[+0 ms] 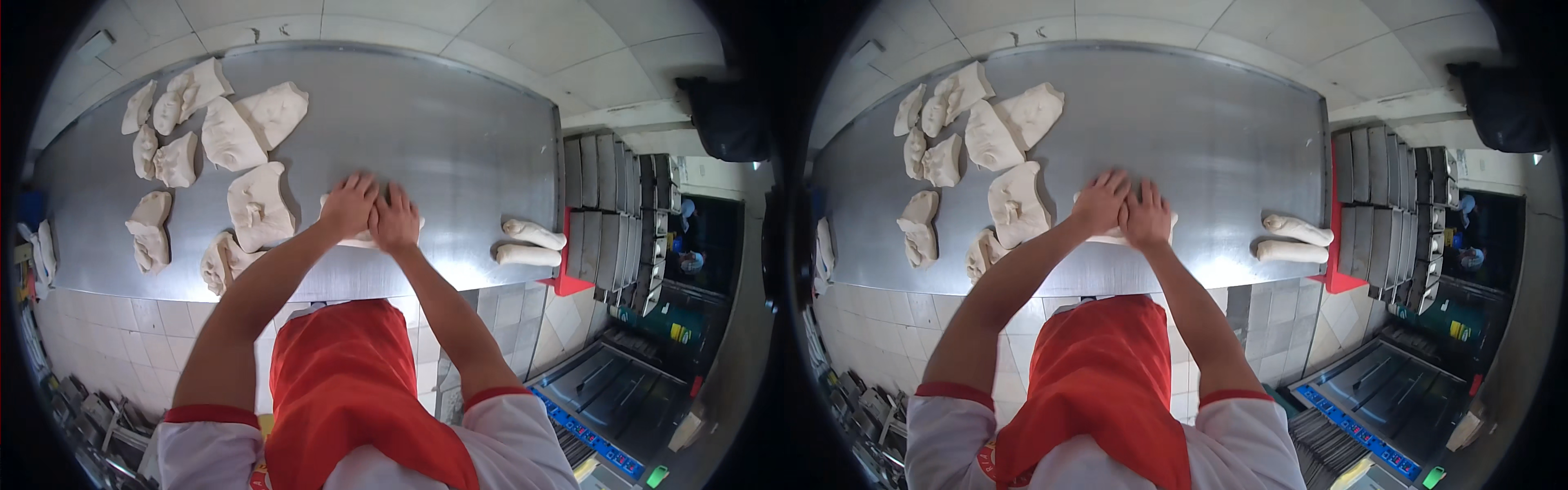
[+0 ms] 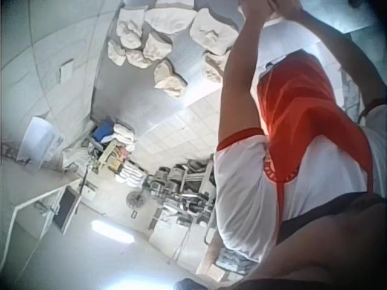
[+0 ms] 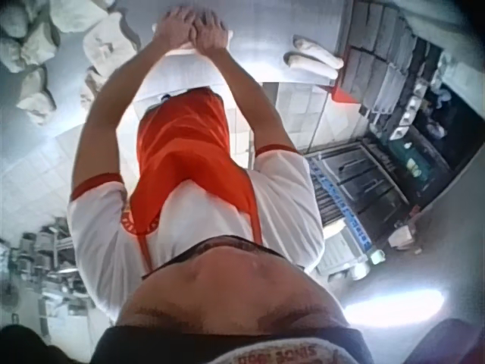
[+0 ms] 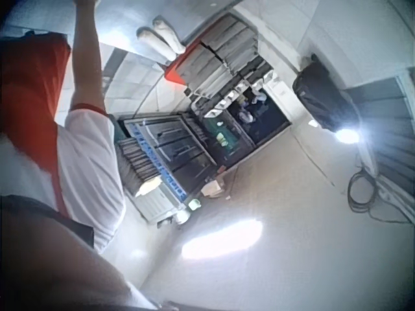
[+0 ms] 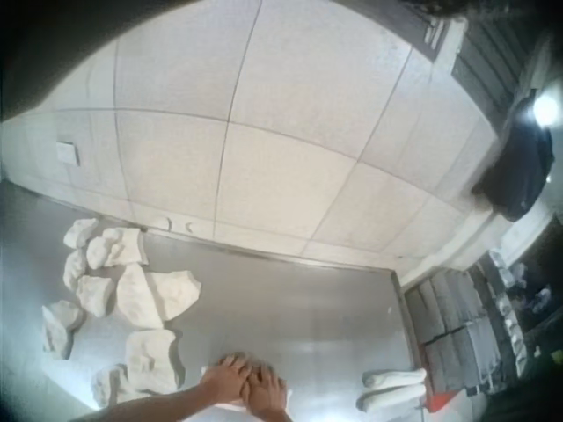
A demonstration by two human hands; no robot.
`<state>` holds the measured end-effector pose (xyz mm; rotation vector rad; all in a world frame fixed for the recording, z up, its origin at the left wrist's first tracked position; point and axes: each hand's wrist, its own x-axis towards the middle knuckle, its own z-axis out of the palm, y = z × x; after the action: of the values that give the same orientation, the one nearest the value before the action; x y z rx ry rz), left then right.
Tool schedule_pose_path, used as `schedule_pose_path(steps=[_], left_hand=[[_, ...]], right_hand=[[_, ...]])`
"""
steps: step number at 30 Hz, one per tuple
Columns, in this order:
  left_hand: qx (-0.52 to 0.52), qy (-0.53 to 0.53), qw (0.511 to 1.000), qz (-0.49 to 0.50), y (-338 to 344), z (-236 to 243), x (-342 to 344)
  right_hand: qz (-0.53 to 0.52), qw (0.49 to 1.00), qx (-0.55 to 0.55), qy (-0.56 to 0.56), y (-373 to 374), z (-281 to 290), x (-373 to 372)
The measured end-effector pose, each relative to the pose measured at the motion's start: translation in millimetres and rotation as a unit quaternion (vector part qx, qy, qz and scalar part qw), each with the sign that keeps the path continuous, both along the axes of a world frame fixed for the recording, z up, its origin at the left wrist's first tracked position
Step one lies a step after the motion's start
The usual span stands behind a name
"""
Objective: The person portions large sheets of dough using a blade, weighs the pieces on a scale, and rolls them into long cylinders on a metal table.
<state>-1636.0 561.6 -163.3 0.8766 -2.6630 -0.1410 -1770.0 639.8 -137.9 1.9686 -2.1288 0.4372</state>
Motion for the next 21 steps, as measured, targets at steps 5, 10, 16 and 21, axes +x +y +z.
schedule_pose_path(steps=[5,10,16,21], left_hand=[[0.283,-0.203,0.936,-0.061,10.9,41.4,29.3],[0.159,-0.085,0.984,0.002,2.8,11.4,32.8],[0.256,-0.084,0.960,-0.079,11.4,17.4,48.1],[0.208,-0.113,0.970,-0.050,20.1,16.2,60.7]], right_hand=[[0.065,0.950,0.296,-0.070,57.0,11.0,-19.3],[0.091,0.983,0.154,-0.047,37.0,-16.8,-41.7],[0.132,0.985,0.064,-0.087,59.4,-7.2,-35.2],[0.057,0.971,0.214,-0.094,75.5,-8.3,-21.0]])
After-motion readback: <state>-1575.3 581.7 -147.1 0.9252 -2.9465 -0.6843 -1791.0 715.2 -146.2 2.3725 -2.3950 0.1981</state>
